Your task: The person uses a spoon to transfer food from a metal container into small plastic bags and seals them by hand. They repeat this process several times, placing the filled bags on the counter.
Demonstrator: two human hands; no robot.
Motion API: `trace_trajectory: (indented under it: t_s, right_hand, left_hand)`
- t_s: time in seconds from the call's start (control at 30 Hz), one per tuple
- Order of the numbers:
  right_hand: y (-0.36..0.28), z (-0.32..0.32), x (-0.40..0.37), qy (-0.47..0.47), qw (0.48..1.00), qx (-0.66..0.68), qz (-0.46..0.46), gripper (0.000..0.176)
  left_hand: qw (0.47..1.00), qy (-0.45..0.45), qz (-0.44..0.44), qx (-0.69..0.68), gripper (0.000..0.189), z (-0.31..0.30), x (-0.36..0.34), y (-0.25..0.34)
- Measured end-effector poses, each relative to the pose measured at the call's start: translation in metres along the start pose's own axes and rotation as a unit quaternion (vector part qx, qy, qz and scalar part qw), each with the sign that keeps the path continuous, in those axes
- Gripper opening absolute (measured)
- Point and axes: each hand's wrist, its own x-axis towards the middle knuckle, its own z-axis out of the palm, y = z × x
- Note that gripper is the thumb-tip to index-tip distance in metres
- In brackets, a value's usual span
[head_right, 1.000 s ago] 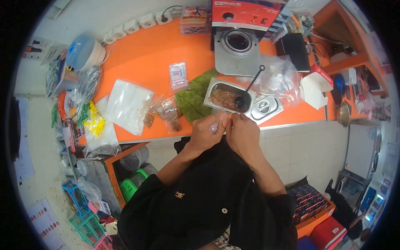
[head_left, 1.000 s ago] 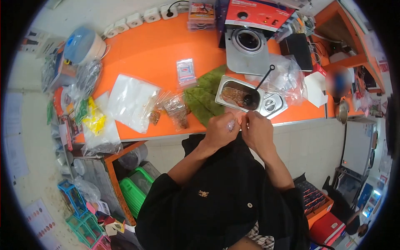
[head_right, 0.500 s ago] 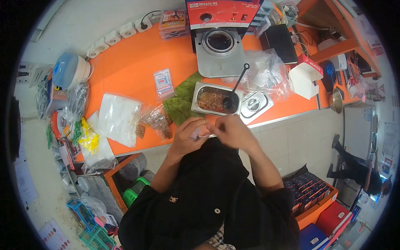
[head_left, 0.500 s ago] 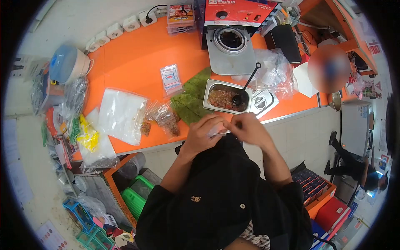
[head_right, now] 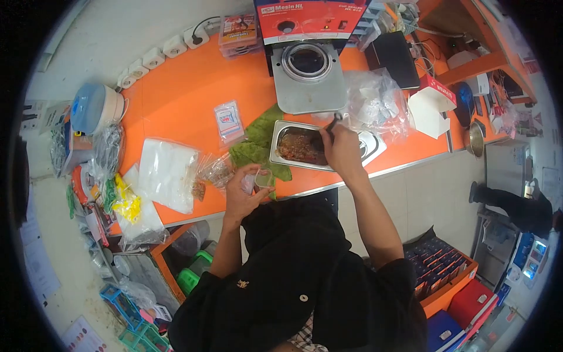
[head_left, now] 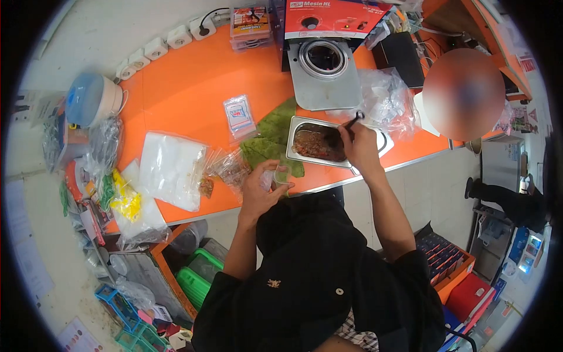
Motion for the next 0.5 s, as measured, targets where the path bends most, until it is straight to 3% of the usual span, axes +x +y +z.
trace_trajectory:
  t_s: [0.07, 0.1, 0.13, 0.23, 0.3, 0.4, 0.43, 0.47, 0.5]
  right_hand:
    - [-0.007, 0.014, -0.016, -0.024, 0.999, -0.003, -0.021, 0.015]
    - [-0.009, 0.023, -0.022, -0.042, 0.998, -0.008, -0.042, 0.016]
    - [-0.015, 0.03, -0.023, -0.023, 0.991, -0.005, -0.133, 0.015]
    - [-0.035, 0.026, -0.023, -0.069, 0.995, 0.034, -0.067, 0.015]
    - [-0.035, 0.027, -0.019, -0.07, 0.982, 0.153, 0.087, 0.016]
    - [-0.036, 0.022, -0.019, -0.018, 0.992, 0.125, 0.019, 0.018]
    - [-0.022, 0.034, -0.019, 0.014, 0.992, 0.052, -0.113, 0.018]
    - [-0.016, 0.037, -0.024, 0.017, 0.992, 0.05, -0.111, 0.018]
    - [-0.017, 0.036, -0.026, -0.057, 0.992, 0.1, -0.042, 0.018]
  left_hand:
    - [0.999, -0.001, -0.048, -0.018, 0.054, 0.001, 0.002, -0.002]
    - [1.0, 0.008, 0.026, -0.003, 0.053, 0.005, 0.006, -0.004]
    - [0.995, 0.016, 0.1, 0.01, 0.053, 0.009, 0.009, -0.004]
    - [0.994, -0.017, 0.097, 0.053, 0.054, 0.01, 0.008, 0.01]
    - [0.995, -0.022, 0.075, 0.061, 0.054, 0.007, 0.004, 0.021]
    - [0.998, -0.028, 0.036, 0.041, 0.055, 0.006, 0.002, 0.018]
    - [0.999, -0.029, 0.017, 0.018, 0.055, 0.006, 0.002, 0.015]
    - [0.999, -0.033, 0.018, 0.017, 0.055, 0.007, 0.001, 0.012]
    - [0.999, -0.029, 0.029, 0.023, 0.055, 0.007, 0.001, 0.011]
